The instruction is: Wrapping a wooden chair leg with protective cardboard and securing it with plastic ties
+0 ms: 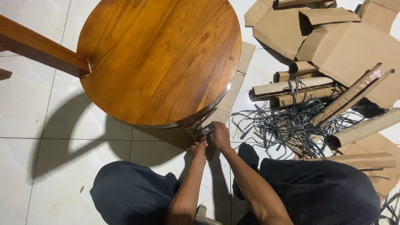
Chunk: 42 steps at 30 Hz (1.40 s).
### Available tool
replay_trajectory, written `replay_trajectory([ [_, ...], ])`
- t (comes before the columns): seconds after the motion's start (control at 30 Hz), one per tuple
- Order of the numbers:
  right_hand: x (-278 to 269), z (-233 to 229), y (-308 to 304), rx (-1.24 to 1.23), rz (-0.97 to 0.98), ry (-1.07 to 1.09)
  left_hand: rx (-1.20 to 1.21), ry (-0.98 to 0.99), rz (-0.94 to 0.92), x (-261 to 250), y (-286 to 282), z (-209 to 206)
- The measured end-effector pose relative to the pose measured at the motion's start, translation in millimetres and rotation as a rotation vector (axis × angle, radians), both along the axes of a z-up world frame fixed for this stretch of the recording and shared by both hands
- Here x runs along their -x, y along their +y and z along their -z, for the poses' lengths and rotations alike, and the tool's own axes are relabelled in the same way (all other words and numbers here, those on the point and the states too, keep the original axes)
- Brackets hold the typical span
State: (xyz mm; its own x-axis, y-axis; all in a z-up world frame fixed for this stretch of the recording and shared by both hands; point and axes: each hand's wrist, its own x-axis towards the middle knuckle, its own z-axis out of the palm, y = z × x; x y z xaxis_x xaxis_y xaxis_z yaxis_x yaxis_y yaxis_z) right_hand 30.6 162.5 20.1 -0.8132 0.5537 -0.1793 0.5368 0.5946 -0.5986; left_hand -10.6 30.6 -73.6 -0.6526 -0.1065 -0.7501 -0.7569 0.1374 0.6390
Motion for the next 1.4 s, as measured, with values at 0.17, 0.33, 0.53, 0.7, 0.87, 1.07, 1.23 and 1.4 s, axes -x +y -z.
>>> replay_trajectory([
  [0.17,-3.0,-15.9,-11.4,-0.067,-0.1,-0.116,-0.293,-0.187,-0.466,7.0,5.8,69.8],
  [0.33,-8.3,9.7,-18.1,0.175,-0.001,-0.13,0.058,0.021,0.034,10.0,10.3,64.8],
  [0.53,-9.5,-34.9,-38.6,0.242,0.079,-0.184,0.063,-0.051,0.077,6.3,23.0,-28.9],
  [0.7,-26.4,15.5,-65.9,0.595,0.461,-0.089,-0.178,-0.128,0.118,5.1,10.4,-43.2],
  [0.87,-34.8,-0.3,-69.8,0.642,0.486,-0.099,-0.047,0.059,0.013,-2.9,6.2,40.2],
  [1.07,-36.6,15.5,-62.3,0.714,0.486,-0.065,0.0,0.083,0.082,-1.6,11.8,24.3],
  [1.23,-33.2,-54.5,-67.4,0.541,0.553,-0.055,0.01,0.089,0.097,-7.8,9.1,-16.9],
  [1.4,-26.3,-97.8,-59.2,-0.193,0.042,0.324,-0.009,0.124,0.124,-4.7,5.7,9.8],
])
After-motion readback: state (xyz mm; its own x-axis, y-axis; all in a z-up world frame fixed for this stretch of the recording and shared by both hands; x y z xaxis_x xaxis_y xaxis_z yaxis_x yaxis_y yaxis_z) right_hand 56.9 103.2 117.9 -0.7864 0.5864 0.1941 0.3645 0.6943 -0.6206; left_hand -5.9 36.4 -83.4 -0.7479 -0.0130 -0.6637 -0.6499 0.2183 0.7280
